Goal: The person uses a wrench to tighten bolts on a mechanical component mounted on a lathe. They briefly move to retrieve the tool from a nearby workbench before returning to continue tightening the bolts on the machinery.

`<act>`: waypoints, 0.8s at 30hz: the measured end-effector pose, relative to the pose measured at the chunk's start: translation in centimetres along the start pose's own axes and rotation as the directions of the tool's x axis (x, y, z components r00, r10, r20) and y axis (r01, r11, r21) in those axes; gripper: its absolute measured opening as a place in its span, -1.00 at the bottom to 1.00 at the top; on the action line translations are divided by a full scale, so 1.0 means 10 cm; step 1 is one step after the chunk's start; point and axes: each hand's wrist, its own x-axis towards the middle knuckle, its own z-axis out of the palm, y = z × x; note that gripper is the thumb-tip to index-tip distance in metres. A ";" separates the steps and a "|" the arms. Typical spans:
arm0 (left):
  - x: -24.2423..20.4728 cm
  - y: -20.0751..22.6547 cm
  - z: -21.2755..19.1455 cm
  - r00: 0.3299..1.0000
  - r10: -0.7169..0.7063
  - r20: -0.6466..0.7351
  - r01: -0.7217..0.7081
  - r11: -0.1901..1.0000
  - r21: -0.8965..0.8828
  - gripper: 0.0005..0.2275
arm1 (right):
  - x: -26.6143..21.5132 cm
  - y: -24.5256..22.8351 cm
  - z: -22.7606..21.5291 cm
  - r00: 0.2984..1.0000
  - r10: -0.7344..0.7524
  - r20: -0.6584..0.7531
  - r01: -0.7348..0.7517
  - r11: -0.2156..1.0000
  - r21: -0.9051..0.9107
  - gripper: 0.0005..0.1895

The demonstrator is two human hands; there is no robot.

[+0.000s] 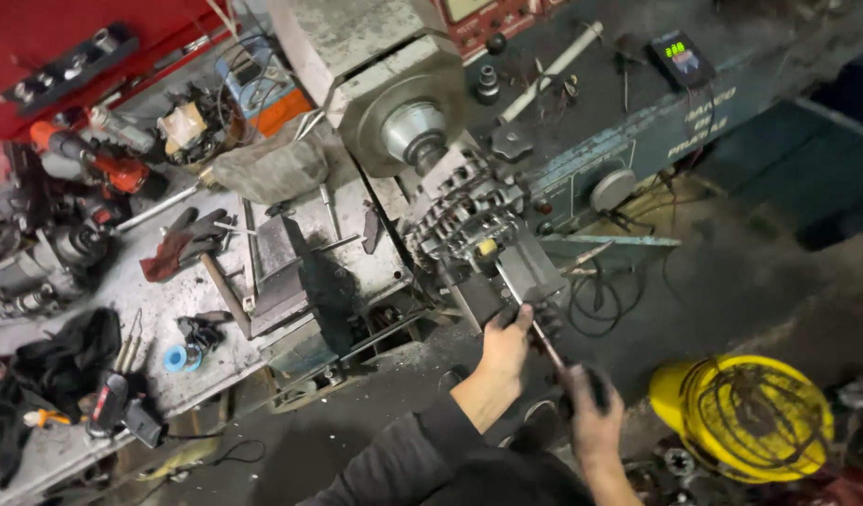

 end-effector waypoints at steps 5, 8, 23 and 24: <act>0.18 0.00 -0.11 0.955 0.231 -0.188 -0.135 0.899 0.416 -0.72 | -0.26 -0.29 0.23 0.699 -0.688 0.196 0.475 0.241 -0.846 -0.69; 0.70 0.12 -0.51 0.959 0.141 -0.248 -0.030 0.915 0.402 -0.69 | 0.13 0.25 -0.31 0.976 -0.163 -0.141 0.121 0.956 -0.267 -0.68; 0.23 0.41 0.24 0.967 0.124 -0.222 -0.106 0.990 0.091 -0.85 | 0.18 -0.21 -0.15 0.977 0.211 -0.029 -0.210 0.977 0.033 -0.64; 0.28 0.39 0.21 0.967 0.125 -0.222 -0.106 0.990 0.095 -0.85 | 0.10 -0.38 -0.13 0.977 0.212 -0.028 -0.210 0.977 0.037 -0.64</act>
